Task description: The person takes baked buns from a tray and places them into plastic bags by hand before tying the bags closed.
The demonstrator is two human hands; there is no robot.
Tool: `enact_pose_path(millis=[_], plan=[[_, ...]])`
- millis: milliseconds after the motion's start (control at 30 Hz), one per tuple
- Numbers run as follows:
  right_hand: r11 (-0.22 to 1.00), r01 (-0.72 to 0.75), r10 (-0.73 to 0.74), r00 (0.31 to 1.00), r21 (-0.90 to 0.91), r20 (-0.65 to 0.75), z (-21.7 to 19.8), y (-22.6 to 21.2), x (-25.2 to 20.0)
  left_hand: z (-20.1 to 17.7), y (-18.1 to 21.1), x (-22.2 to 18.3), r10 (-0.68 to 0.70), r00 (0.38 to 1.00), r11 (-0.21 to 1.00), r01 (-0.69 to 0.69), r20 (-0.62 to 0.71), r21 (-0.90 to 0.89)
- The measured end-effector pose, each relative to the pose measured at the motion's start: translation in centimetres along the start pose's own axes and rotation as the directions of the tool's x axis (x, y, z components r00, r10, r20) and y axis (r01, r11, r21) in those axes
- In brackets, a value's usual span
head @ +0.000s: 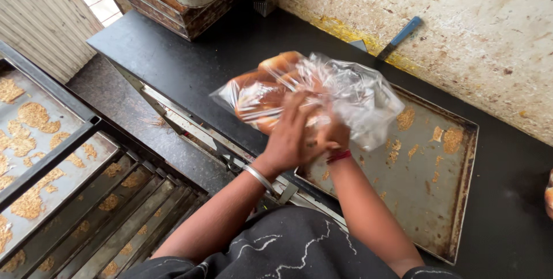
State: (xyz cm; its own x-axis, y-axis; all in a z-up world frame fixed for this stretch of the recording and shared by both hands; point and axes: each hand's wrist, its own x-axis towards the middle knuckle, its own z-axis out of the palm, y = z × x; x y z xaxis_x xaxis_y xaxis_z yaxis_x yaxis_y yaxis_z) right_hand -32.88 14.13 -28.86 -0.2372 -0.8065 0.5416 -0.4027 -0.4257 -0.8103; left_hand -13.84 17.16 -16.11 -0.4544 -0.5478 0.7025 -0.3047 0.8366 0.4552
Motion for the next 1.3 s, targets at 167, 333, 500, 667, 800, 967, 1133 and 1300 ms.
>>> enact_pose_path(millis=[167, 333, 500, 667, 800, 967, 1133, 1300], plan=[[0.511, -0.176, 0.601, 0.773, 0.842, -0.203, 1.1, -0.3, 0.6, -0.4, -4.9, 1.3, -0.162, 0.978, 0.971, 0.134, 0.132, 0.2], [0.556, -0.191, 0.627, 0.735, 0.809, -0.258, 1.5, 1.3, 0.1, 1.1, -6.6, 3.2, -0.146, 0.956, 0.967, 0.084, 0.254, 0.239], [0.572, -0.19, 0.583, 0.779, 0.798, -0.232, 1.4, 1.0, -0.6, 2.0, -7.9, 3.0, -0.113, 0.88, 0.962, -0.02, 0.461, 0.274], [0.542, -0.239, 0.618, 0.763, 0.805, -0.19, 1.6, -0.7, -0.9, 2.0, -7.6, 1.7, -0.125, 0.887, 0.953, -0.018, 0.445, 0.304], [0.545, -0.244, 0.617, 0.765, 0.802, -0.186, 1.6, -0.6, -0.9, 2.0, -7.5, 1.4, -0.153, 0.88, 0.953, 0.012, 0.449, 0.301], [0.557, -0.254, 0.625, 0.756, 0.791, -0.197, 1.6, 0.4, -1.0, 2.0, -7.5, 1.5, -0.155, 0.875, 0.952, 0.009, 0.459, 0.306], [0.567, -0.279, 0.642, 0.739, 0.775, -0.204, 1.4, 1.6, -1.3, 2.2, -7.5, 1.4, -0.15, 0.877, 0.954, 0.007, 0.457, 0.3], [0.561, -0.283, 0.62, 0.766, 0.778, -0.168, 1.4, 3.3, -2.0, 2.4, -7.5, 1.3, -0.17, 0.865, 0.948, 0.013, 0.471, 0.319]])
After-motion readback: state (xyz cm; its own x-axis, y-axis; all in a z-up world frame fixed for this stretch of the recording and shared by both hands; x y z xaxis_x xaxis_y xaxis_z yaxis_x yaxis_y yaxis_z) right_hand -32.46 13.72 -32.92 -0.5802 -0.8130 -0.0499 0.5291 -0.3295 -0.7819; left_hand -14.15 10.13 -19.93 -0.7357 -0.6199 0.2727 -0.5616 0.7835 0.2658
